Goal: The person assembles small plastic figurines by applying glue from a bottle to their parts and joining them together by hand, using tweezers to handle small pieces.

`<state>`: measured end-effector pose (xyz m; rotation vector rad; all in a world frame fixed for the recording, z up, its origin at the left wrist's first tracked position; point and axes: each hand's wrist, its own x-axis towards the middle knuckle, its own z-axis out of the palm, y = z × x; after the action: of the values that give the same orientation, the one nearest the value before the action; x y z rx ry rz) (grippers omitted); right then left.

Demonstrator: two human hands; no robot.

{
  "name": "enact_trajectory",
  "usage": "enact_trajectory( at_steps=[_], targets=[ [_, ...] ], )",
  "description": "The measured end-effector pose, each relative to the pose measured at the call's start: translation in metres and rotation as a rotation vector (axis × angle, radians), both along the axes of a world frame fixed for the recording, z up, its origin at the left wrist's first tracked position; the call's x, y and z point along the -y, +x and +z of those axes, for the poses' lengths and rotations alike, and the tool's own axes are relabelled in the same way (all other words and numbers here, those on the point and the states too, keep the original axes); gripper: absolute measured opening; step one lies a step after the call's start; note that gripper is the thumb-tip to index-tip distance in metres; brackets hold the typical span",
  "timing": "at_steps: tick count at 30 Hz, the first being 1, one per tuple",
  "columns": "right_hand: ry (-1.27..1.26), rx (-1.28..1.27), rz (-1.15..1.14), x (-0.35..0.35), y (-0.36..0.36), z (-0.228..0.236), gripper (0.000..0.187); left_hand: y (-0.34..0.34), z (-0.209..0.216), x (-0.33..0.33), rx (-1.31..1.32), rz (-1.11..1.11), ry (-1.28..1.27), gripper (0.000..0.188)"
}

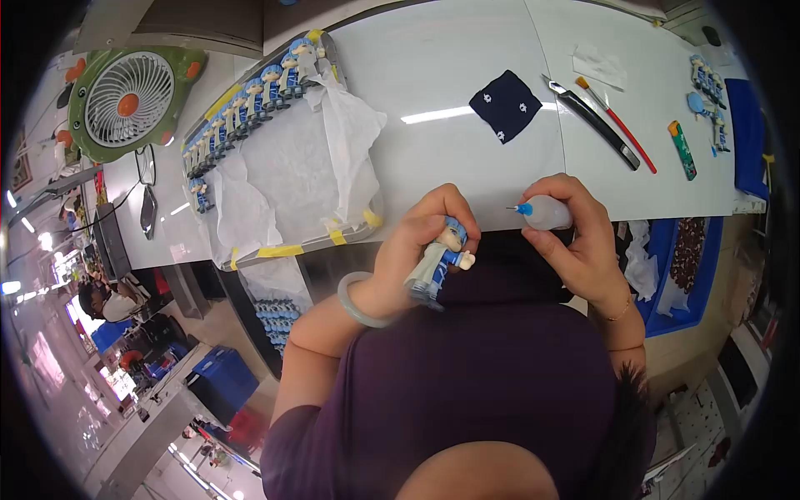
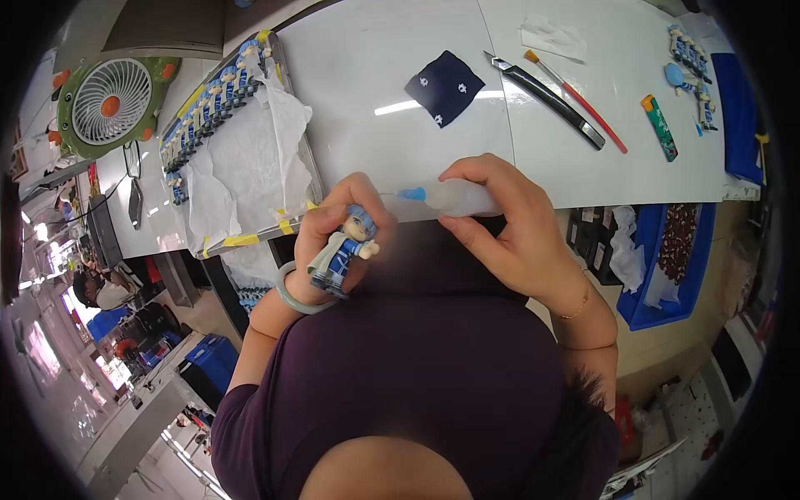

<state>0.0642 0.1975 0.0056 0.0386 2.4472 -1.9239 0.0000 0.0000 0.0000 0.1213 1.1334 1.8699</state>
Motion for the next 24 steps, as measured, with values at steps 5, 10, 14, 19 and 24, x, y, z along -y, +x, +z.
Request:
enact_trajectory(
  at_steps=[5,10,14,19,24],
  targets=[
    [0.038,-0.039,-0.005,0.000,-0.001,-0.001,0.028,0.001,-0.005,0.000,0.055,-0.007,0.080,0.030],
    [0.214,-0.165,-0.063,-0.002,-0.003,-0.001,0.027,0.000,-0.001,0.000,0.111,-0.002,0.075,0.030],
    [0.160,-0.157,-0.094,-0.002,-0.003,-0.005,0.027,-0.001,0.011,-0.007,0.154,0.016,0.009,0.031],
    [0.074,-0.074,-0.072,-0.001,-0.001,-0.005,0.029,0.005,0.000,-0.004,0.137,0.029,0.071,0.031],
    [0.037,-0.038,-0.065,-0.001,0.001,-0.008,0.030,0.005,-0.001,-0.004,0.096,0.009,0.040,0.030]
  ],
)
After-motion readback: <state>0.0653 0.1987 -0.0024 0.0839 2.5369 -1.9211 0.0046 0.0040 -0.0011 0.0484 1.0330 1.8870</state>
